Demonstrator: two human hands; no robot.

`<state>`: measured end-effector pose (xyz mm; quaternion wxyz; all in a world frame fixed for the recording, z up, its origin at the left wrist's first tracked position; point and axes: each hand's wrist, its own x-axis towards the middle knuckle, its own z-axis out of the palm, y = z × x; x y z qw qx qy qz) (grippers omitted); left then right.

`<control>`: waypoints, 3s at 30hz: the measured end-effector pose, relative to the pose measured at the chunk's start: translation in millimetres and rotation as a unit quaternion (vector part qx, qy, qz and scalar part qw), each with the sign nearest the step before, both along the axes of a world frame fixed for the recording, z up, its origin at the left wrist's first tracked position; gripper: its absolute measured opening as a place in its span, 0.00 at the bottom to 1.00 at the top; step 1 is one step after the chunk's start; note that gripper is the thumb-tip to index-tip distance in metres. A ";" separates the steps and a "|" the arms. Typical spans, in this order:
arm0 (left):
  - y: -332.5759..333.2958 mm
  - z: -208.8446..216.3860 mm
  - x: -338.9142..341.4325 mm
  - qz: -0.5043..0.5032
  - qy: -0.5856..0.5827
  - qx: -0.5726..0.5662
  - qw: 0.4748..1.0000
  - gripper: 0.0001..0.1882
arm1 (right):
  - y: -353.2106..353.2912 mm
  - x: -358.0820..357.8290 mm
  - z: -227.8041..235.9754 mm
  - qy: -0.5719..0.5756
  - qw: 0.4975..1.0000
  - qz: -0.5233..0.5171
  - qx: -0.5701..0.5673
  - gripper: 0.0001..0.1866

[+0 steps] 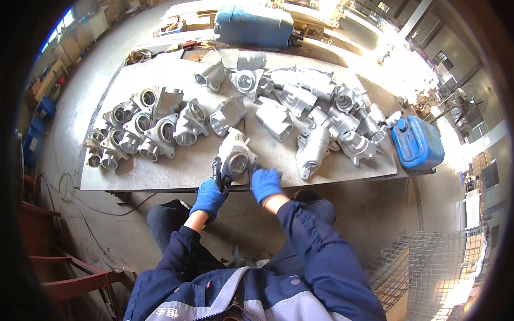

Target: The person repeatedly picks up small metal castings from a table, turns them over in gloved hands, and places them into a growing pile. The action is continuous and repetitive throughout the clip.

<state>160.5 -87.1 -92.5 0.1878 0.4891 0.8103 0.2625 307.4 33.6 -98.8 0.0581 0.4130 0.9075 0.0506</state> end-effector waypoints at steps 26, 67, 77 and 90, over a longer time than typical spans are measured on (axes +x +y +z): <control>4.8 20.6 42.2 0.041 -0.028 -0.050 0.998 0.41 | 5.6 -55.1 91.5 0.052 0.994 0.023 0.092 0.07; 119.8 62.9 -58.7 -0.219 -0.061 0.150 0.962 0.20 | -120.4 27.9 -64.4 0.064 0.978 0.076 -0.185 0.08; 44.4 -37.1 -40.1 0.117 -0.221 0.135 0.959 0.19 | -15.8 7.2 43.8 0.265 0.945 -0.006 -0.192 0.17; 36.0 62.4 -71.4 -0.009 -0.121 0.230 0.966 0.14 | -4.2 -31.3 65.4 0.536 0.358 -0.088 -0.760 0.05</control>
